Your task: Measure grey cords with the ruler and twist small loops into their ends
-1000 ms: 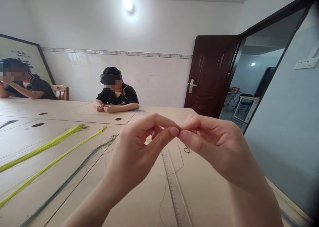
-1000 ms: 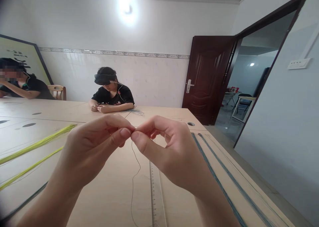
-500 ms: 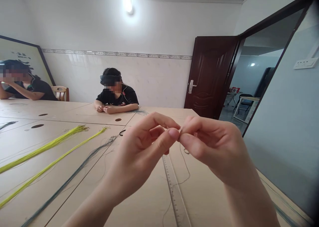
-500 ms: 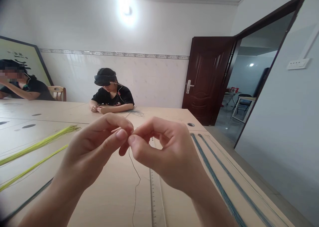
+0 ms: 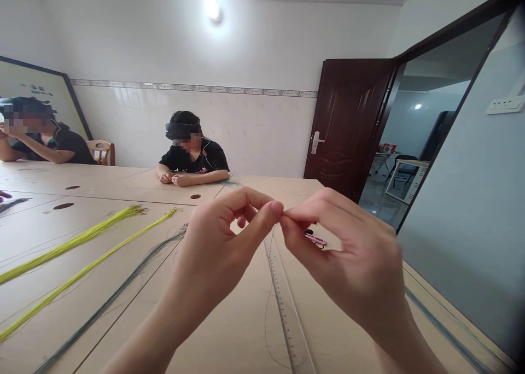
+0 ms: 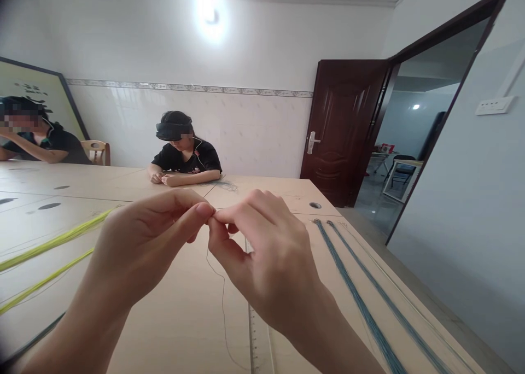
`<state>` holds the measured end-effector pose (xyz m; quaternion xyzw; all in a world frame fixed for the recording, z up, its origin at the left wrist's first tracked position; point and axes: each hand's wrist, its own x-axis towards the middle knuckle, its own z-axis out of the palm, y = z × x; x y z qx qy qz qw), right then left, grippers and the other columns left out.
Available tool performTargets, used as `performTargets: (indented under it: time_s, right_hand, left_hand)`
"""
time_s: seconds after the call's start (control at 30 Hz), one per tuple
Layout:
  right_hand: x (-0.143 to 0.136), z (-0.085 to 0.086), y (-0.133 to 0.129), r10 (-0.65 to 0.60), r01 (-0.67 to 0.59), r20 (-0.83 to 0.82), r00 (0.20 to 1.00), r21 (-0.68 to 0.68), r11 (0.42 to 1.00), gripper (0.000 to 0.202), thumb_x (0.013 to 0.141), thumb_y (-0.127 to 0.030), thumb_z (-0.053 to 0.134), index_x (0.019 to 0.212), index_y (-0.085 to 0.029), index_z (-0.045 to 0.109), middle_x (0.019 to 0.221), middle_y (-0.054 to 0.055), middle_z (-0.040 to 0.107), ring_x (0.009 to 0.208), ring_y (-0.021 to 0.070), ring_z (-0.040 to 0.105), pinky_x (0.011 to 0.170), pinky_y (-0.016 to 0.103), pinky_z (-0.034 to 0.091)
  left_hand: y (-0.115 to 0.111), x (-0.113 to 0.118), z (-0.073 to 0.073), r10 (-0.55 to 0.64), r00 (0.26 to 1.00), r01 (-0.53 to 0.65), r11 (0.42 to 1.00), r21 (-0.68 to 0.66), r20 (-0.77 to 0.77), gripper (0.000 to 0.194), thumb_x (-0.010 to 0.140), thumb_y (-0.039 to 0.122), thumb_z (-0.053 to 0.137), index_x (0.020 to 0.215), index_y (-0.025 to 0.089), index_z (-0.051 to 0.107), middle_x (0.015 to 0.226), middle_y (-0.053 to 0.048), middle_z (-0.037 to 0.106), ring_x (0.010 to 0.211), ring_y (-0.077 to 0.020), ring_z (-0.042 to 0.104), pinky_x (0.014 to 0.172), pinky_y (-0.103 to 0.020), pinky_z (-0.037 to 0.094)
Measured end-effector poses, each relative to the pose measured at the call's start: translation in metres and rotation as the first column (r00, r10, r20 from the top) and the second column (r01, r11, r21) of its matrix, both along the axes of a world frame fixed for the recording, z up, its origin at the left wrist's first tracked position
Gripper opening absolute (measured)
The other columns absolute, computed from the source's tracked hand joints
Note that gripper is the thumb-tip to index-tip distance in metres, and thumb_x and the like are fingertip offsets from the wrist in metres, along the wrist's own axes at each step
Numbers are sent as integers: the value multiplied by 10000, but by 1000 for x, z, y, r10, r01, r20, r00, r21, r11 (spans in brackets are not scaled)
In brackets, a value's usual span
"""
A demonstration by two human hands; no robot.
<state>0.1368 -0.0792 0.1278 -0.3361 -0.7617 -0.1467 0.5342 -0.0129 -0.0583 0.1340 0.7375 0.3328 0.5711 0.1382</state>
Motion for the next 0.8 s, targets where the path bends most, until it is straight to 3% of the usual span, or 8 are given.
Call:
performTargets:
  time_s: [0.07, 0.17, 0.3, 0.4, 0.47, 0.53, 0.7, 0.8]
  right_hand:
    - [1, 2, -2, 62, -77, -116, 991, -131, 988, 96, 825, -167, 601, 732, -190, 600, 690, -22, 555, 650, 90, 487, 581, 222, 376]
    - [5, 5, -1, 171, -258, -273, 947, -324, 910, 114, 820, -188, 605, 711, -216, 629, 655, -37, 548, 621, 85, 475, 551, 208, 370]
    - [11, 9, 7, 294, -497, -437, 850, -481, 722, 165, 828, -217, 596, 668, -198, 631, 603, -30, 513, 577, 81, 442, 507, 207, 344]
    - [12, 8, 12, 356, -646, -553, 753, -521, 558, 159, 822, -254, 601, 684, -190, 646, 618, -16, 515, 610, 94, 442, 532, 222, 350]
    - [11, 6, 14, 372, -693, -592, 715, -529, 490, 157, 817, -271, 605, 692, -189, 654, 622, -9, 507, 636, 105, 442, 551, 231, 359]
    - [10, 5, 14, 369, -696, -599, 711, -527, 487, 160, 814, -283, 608, 692, -190, 653, 624, -7, 498, 650, 110, 441, 562, 234, 371]
    - [11, 9, 10, 318, -579, -515, 796, -497, 646, 150, 830, -224, 569, 697, -201, 636, 626, -26, 530, 607, 82, 463, 522, 190, 377]
    - [11, 14, 5, 301, -519, -449, 841, -514, 683, 150, 831, -186, 552, 729, -215, 658, 647, -40, 561, 596, 62, 486, 509, 161, 384]
  left_hand:
    - [-1, 1, -1, -6, 1000, 5, 1000, 11, 10, 161, 838, 259, 602, 683, 226, 634, 618, 52, 596, 562, -82, 485, 456, -163, 376]
    - [-2, 3, -2, -35, 999, 33, 998, 48, 28, 158, 845, 239, 593, 690, 223, 615, 604, 60, 565, 549, -70, 460, 448, -152, 365]
    - [-6, 4, -3, -82, 997, 81, 995, 64, 15, 180, 873, 229, 559, 696, 215, 586, 565, 59, 484, 520, -60, 420, 442, -148, 350]
    - [-7, 4, -3, -159, 987, 158, 986, 58, 20, 193, 901, 235, 524, 716, 213, 577, 553, 52, 426, 517, -64, 405, 458, -158, 353]
    - [-5, 3, -1, -208, 978, 207, 978, 38, 32, 204, 910, 247, 513, 721, 209, 577, 560, 46, 415, 523, -67, 402, 457, -166, 346]
    - [-3, 3, 0, -246, 968, 245, 969, 16, 44, 223, 912, 267, 512, 707, 205, 573, 572, 40, 421, 530, -68, 401, 454, -169, 341]
    - [0, 3, 0, -241, 968, 242, 970, -12, 63, 227, 899, 288, 537, 693, 208, 586, 571, 40, 446, 528, -66, 405, 464, -165, 350]
    - [-2, 1, -1, -219, 972, 223, 974, -34, 83, 232, 886, 288, 555, 672, 200, 577, 569, 43, 458, 538, -62, 422, 469, -162, 350]
